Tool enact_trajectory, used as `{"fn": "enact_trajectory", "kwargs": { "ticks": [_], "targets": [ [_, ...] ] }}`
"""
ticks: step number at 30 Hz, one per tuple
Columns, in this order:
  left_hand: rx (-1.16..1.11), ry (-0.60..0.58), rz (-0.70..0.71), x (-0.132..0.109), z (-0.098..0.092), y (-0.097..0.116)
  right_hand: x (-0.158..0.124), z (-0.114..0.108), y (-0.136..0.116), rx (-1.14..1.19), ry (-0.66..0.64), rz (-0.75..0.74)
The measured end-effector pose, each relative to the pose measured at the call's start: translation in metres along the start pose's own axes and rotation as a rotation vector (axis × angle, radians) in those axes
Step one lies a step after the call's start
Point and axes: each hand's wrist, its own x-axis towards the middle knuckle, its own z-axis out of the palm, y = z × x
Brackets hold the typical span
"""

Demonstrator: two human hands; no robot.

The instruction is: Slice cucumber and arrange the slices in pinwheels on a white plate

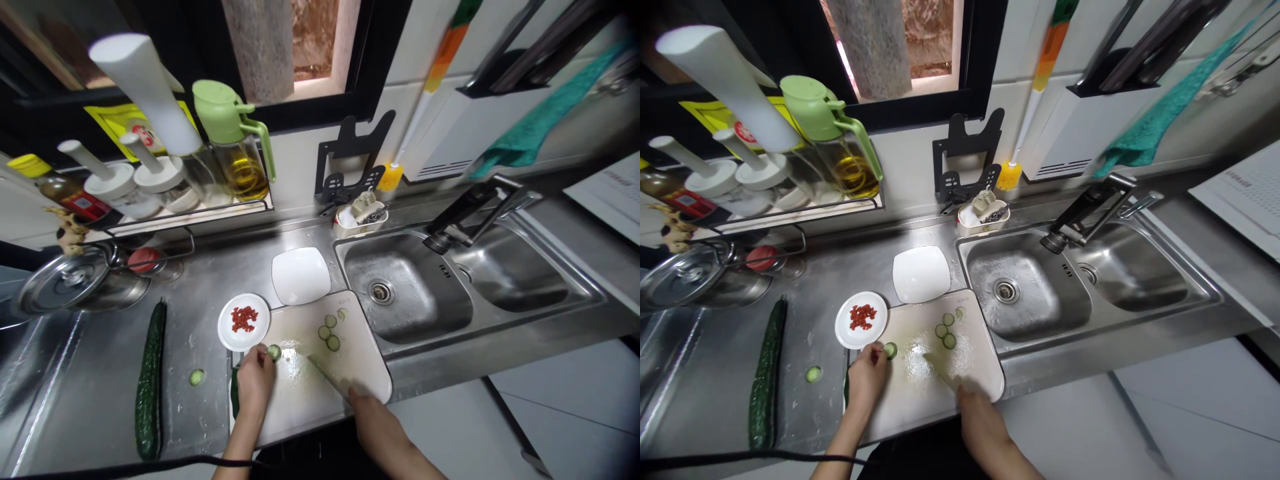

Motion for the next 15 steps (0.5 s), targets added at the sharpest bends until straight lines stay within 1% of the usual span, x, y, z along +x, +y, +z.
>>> {"fn": "enact_trajectory", "kwargs": {
  "ticks": [3,5,6,7,8,10,12,13,15],
  "targets": [
    [0.01,0.03,0.06,0.0,0.002,0.004,-0.001,-0.002,-0.001,-0.031,-0.048,0.021],
    [-0.007,0.02,0.136,0.002,0.003,0.015,-0.003,-0.003,-0.003,-0.028,-0.046,0.014],
    [-0.029,-0.01,0.187,0.003,0.004,0.023,-0.003,-0.003,-0.003,-0.024,-0.036,0.006],
    [-0.051,-0.066,0.246,0.004,0.006,0.034,-0.003,-0.004,-0.004,-0.024,-0.022,0.0],
    [-0.07,-0.148,0.311,0.005,0.009,0.045,-0.004,-0.004,-0.004,-0.027,-0.013,-0.002],
    [-0.081,-0.279,0.386,0.009,0.017,0.07,-0.004,-0.005,-0.006,-0.044,-0.019,0.007],
    [-0.017,-0.455,0.408,0.011,0.027,0.093,-0.004,-0.006,-0.009,-0.062,-0.038,0.024],
    [0.04,-0.522,0.406,0.012,0.033,0.103,-0.004,-0.006,-0.01,-0.065,-0.046,0.032],
    [0.171,-0.589,0.402,0.013,0.043,0.118,-0.005,-0.008,-0.012,-0.069,-0.054,0.042]
  ]
}}
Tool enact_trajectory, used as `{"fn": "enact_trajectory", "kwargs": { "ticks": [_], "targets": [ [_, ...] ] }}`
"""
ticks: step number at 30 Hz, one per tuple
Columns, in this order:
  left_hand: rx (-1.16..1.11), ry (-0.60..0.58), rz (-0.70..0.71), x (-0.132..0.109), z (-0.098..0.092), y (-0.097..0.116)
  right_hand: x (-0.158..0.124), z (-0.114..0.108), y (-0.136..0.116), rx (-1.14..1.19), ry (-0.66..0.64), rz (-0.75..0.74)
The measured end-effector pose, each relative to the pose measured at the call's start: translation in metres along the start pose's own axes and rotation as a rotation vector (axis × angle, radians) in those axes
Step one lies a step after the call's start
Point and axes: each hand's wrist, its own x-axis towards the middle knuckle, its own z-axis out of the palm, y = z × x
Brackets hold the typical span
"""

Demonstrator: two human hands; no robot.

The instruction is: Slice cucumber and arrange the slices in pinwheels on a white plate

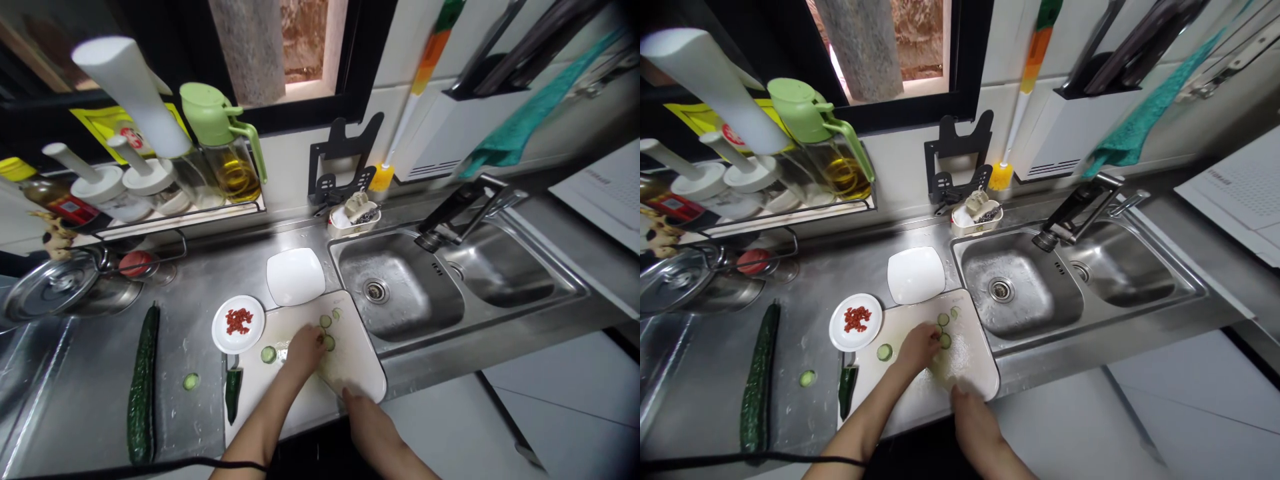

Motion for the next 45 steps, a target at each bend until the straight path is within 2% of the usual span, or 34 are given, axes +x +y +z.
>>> {"fn": "enact_trajectory", "kwargs": {
  "ticks": [3,15,28,34,40,45],
  "targets": [
    [0.066,-0.028,-0.028,0.008,0.007,0.008,-0.002,-0.001,0.0,-0.006,0.016,-0.004],
    [0.086,-0.013,-0.082,0.013,0.017,0.01,0.004,0.008,0.008,0.002,0.038,-0.025],
    [0.094,0.005,-0.082,0.017,0.02,0.01,0.005,0.011,0.01,0.001,0.063,-0.036],
    [0.076,0.008,-0.045,0.01,0.018,0.013,0.006,0.015,0.014,0.01,0.079,-0.046],
    [0.001,0.061,-0.095,-0.005,0.003,-0.008,0.003,0.007,0.012,0.04,0.057,-0.033],
    [-0.104,0.141,-0.158,-0.017,0.004,-0.035,0.0,0.0,0.009,0.011,0.02,-0.034]
  ]
}}
